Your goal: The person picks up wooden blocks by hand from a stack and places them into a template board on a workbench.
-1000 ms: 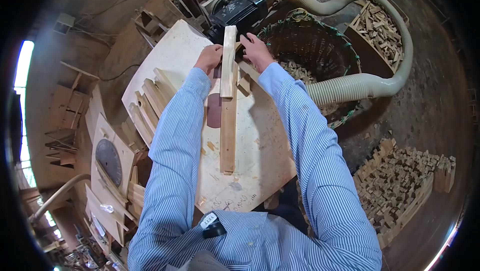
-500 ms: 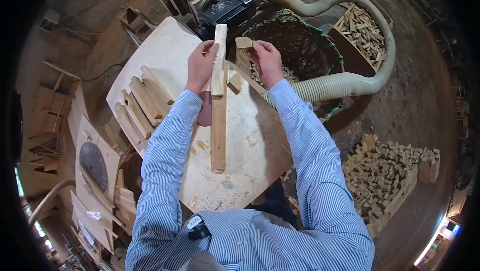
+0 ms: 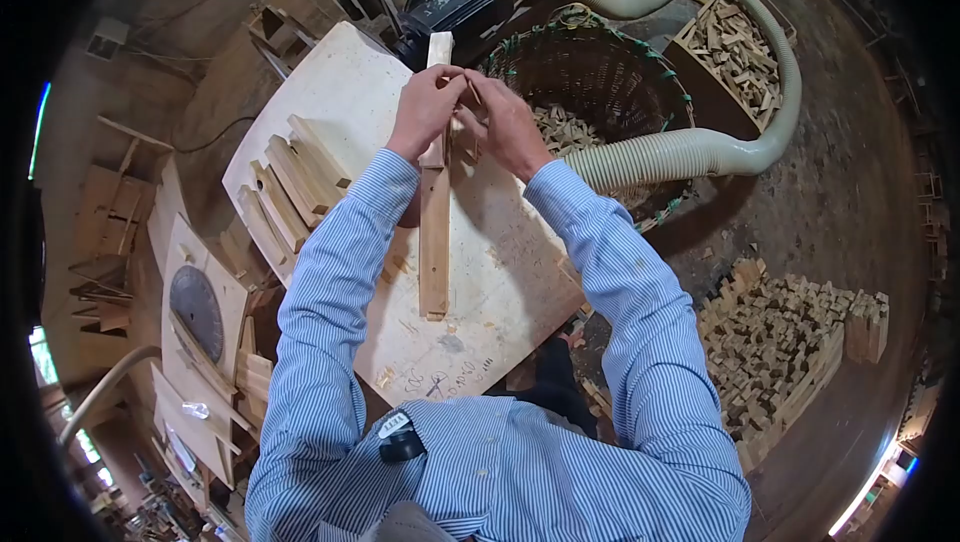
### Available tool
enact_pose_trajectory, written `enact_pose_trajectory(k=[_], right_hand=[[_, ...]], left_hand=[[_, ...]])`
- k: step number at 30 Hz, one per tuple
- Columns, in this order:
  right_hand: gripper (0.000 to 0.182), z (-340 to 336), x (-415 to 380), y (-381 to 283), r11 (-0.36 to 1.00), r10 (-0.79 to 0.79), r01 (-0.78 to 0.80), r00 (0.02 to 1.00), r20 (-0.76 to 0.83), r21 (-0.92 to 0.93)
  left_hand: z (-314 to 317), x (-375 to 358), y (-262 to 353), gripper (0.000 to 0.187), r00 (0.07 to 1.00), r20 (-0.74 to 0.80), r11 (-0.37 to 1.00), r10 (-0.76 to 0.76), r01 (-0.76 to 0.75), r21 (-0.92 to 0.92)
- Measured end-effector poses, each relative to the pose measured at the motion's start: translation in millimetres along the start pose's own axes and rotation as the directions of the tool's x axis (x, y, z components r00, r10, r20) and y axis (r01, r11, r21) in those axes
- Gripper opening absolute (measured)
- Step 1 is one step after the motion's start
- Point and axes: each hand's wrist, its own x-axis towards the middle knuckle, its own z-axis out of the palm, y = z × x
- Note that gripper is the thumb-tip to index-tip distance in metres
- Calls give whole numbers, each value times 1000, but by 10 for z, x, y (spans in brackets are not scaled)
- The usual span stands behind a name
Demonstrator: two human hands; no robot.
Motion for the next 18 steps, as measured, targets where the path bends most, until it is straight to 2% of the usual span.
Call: enact_pose_trajectory(k=[1,2,3,5,6,7,8,9,10,11,12,16,18], right_hand=[[55,11,47,50,1000,-1,1,1000,3,4],[54,30,104,96,988,76,-76,997,3,135],[52,42,137,127,953,155,-153,988,13,263],[50,46,185,195,948,200,-206,979,49,244],[49,74,221,245,805,323,-349,936,139,479],[49,89,239,293,586,409,-467,876,256,662],[51,77,226,342,519,397,-483,867,302,705],[51,76,228,340,520,395,-485,867,305,704],[51,81,230,337,419,423,-494,848,318,762],[52,86,229,334,312,450,-496,828,334,810],[53,114,238,370,265,429,-502,826,365,824],[49,210,203,381,294,431,-510,826,364,808],[45,235,185,385,513,463,-501,845,266,697]], left_hand=[[12,1,51,33,1000,-5,997,28,-28,72],[4,-3,84,35,999,-7,988,54,-52,143],[-17,22,62,35,999,-8,988,49,-47,144],[-75,79,13,38,990,129,996,58,-66,60],[-98,79,-8,38,990,127,996,57,-64,56],[-129,82,-26,39,988,89,974,123,-138,181],[-158,80,-41,40,979,60,930,194,-203,307],[-178,84,-71,42,964,40,866,264,-255,429],[-181,81,-102,42,964,37,867,263,-252,429],[-175,71,-135,42,973,46,916,226,-228,330],[-172,67,-160,42,980,60,953,191,-199,228],[-187,100,-168,42,989,58,984,132,-138,114],[-190,94,-127,40,996,65,997,57,-59,40]])
